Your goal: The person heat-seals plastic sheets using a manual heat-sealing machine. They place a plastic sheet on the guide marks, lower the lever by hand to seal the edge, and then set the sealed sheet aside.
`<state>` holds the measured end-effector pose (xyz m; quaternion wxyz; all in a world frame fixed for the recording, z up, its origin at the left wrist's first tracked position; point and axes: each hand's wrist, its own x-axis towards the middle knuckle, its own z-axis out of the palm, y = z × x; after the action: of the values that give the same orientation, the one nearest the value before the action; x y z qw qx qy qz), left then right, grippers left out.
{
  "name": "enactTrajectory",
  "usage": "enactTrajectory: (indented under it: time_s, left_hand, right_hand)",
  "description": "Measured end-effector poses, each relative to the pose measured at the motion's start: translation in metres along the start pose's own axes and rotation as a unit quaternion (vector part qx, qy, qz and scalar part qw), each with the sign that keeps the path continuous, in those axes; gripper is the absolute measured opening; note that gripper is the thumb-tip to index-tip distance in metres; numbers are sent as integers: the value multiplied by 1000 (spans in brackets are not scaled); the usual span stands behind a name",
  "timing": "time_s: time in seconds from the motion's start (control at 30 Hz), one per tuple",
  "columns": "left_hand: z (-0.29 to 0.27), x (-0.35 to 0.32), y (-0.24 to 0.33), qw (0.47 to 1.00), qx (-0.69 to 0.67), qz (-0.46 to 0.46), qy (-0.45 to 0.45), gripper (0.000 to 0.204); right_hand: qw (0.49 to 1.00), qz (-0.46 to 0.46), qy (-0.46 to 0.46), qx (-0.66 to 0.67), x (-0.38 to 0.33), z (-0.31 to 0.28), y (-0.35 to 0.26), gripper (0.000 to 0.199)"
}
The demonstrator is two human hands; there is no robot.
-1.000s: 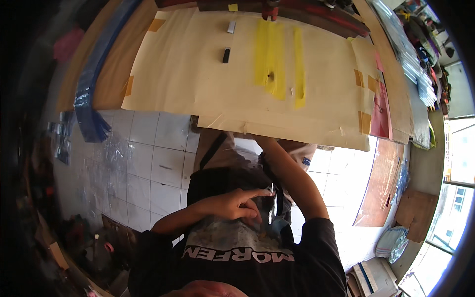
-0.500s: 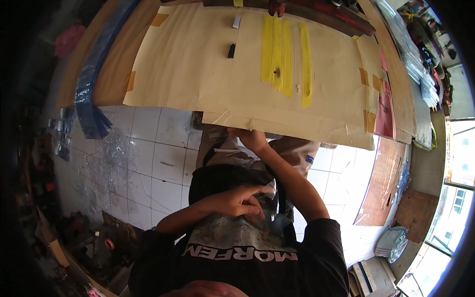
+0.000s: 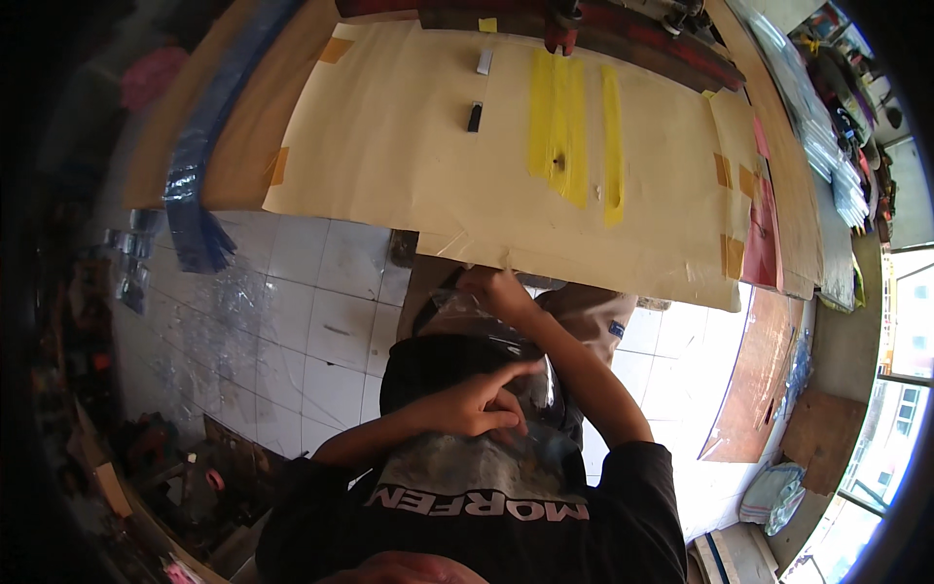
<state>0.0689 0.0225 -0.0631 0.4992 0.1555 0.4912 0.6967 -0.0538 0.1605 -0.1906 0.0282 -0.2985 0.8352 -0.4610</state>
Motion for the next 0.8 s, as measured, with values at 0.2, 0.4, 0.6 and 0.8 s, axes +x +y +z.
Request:
enactTrajectory:
  time_s: [0.2, 0.4, 0.6, 0.8]
  left_hand:
    - [9, -21, 6, 965, 135, 190, 120, 56]
    - [8, -32, 59, 941, 234, 221, 110, 28]
    - [-1, -21, 82, 969, 151, 139, 138, 26]
    - [1, -1, 110, 942, -41, 261, 209, 25]
  right_hand:
    - [992, -53, -50, 99, -2, -76, -117, 18]
    - [968, -190, 163, 7, -10, -156, -187, 17]
    - [904, -159, 379, -122, -17, -164, -205, 22]
    - [920, -214, 306, -123, -18, -145, -202, 26]
